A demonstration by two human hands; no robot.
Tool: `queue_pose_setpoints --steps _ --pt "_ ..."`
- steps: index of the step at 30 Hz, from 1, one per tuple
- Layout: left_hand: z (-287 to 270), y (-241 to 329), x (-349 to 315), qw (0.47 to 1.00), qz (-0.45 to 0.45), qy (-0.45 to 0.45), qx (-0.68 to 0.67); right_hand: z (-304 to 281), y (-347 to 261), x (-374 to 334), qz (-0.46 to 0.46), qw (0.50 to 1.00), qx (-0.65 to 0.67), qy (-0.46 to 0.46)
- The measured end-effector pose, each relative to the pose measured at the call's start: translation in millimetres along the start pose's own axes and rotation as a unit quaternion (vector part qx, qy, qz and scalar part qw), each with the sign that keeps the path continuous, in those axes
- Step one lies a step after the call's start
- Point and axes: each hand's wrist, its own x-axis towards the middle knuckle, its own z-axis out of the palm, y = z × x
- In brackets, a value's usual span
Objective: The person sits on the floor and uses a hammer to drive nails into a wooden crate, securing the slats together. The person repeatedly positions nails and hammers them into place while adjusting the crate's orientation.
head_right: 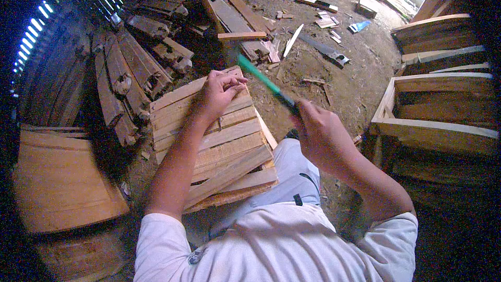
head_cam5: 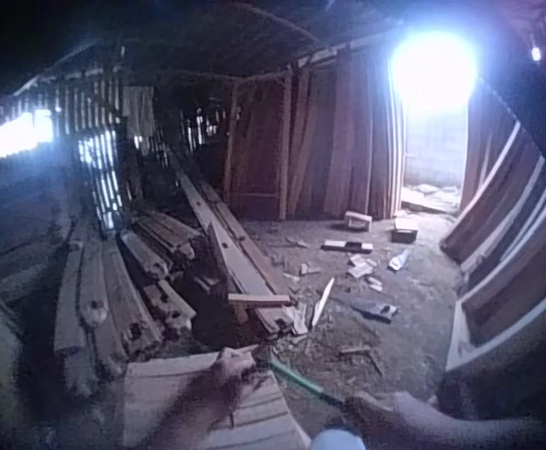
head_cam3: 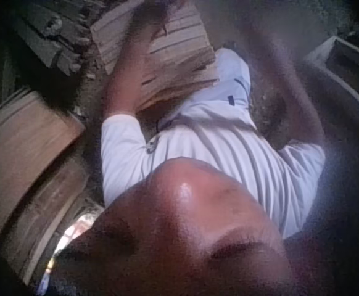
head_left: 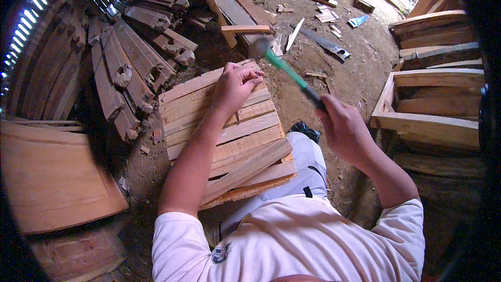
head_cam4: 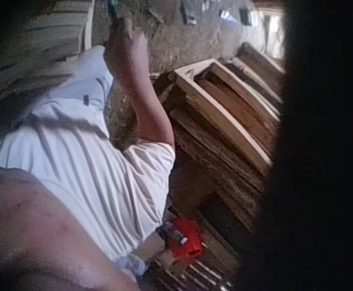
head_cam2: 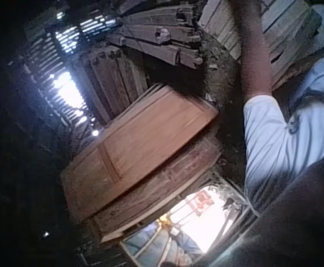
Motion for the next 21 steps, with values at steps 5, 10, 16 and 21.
queue_pose_setpoints --steps 5,10,16,21 --pt "3.8 -7.3 -2.3 0.998 0.006 0.008 -0.059 -10.4 -13.0 0.2 0.032 0.999 -0.015 -0.041" --pt "-6.8 -0.2 -2.8 0.998 0.015 -0.033 -0.059 -18.5 -20.6 -11.6 0.021 0.999 0.015 0.03" --pt "-28.8 -10.8 -3.3 0.967 -0.05 -0.044 -0.244 -9.6 -8.5 -30.1 0.055 0.998 0.022 0.022" --pt "-49.4 -12.8 -2.1 0.998 0.049 0.031 -0.005 -4.0 -8.9 -30.8 0.034 0.999 0.028 0.028"
